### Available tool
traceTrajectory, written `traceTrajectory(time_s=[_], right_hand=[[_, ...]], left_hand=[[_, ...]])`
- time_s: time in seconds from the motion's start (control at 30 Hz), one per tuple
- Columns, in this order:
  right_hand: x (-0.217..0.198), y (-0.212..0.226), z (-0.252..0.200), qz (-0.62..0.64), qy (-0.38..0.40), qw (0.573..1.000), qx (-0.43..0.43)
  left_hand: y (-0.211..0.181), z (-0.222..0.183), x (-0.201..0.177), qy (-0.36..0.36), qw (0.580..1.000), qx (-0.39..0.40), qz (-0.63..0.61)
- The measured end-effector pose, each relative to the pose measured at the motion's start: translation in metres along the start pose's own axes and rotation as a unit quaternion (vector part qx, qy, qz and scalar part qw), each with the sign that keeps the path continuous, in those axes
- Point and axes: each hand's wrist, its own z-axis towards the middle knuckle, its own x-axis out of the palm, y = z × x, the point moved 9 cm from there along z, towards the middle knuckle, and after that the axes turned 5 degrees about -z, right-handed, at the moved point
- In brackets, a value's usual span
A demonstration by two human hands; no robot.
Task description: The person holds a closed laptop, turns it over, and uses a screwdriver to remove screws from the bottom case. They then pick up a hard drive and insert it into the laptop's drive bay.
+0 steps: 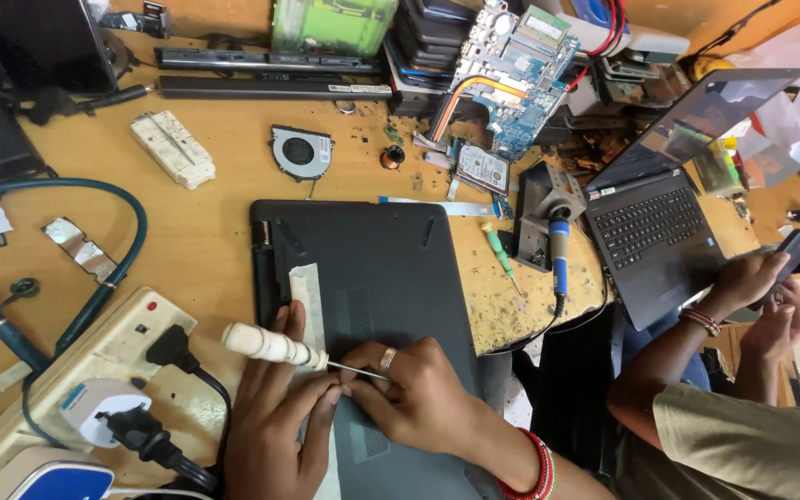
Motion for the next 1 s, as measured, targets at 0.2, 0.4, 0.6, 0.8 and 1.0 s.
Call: traceTrajectory(time_s=[0.2,0.4,0.6,0.8,1.0], right_hand=[[-0.049,-0.062,0.026,0.02,-0.086,0.993,0.081],[-0.109,-0.172,0.059,-0.1,-0.253,0.941,0.202],[-0.106,-0.22,0.071,-0.188,-0.24,0.916,0.26],[-0.121,-0.148,0.05,-0.185,-0.323,0.906,0.201],[-0.098,-0.077,0.006,0.411,-0.344,0.83,0.156]], left_hand=[[0.0,-0.002,0.001,0.012,0.999,-0.027,0.017],[-0.001,0.0,-0.001,0.016,0.999,-0.037,0.014],[-0.004,-0.001,-0.002,0.026,0.999,-0.022,0.009],[-0.004,0.0,-0.002,0.021,1.0,-0.015,-0.012],[-0.003,0.0,-0.002,0.027,0.999,-0.02,-0.026]])
